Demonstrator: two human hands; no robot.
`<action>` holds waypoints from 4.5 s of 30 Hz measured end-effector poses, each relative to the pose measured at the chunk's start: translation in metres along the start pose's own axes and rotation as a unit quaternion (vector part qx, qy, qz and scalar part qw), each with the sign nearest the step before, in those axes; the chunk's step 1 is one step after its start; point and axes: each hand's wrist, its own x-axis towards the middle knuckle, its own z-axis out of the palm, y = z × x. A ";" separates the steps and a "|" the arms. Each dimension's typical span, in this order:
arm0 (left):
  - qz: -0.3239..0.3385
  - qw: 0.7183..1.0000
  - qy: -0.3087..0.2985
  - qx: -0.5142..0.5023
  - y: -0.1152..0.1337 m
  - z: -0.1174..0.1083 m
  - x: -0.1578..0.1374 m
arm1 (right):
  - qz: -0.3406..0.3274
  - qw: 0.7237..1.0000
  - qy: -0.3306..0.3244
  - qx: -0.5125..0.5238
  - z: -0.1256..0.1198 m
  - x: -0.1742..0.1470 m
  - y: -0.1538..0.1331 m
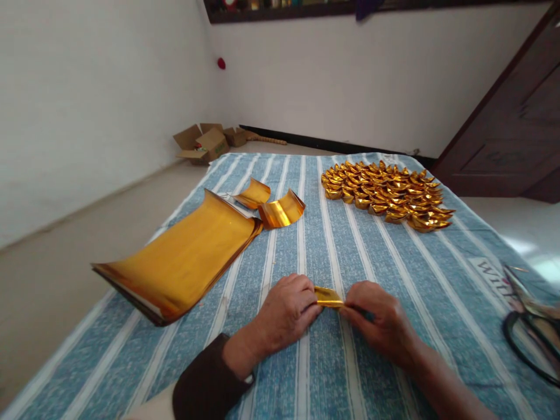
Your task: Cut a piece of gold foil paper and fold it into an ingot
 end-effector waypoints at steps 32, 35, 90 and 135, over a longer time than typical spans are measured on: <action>-0.030 0.995 0.066 0.075 0.003 0.019 0.000 | 0.082 0.985 0.064 -0.141 0.016 0.005 -0.001; -0.030 0.994 0.068 0.078 0.003 0.020 0.000 | 0.079 0.984 0.065 -0.146 0.016 0.005 0.000; 0.075 0.992 -0.035 0.091 0.015 -0.002 -0.012 | -0.148 0.931 -0.049 -0.330 0.019 0.011 -0.009; 0.035 0.984 -0.058 0.165 0.011 0.010 -0.023 | -0.150 0.923 -0.045 -0.353 0.025 -0.019 -0.010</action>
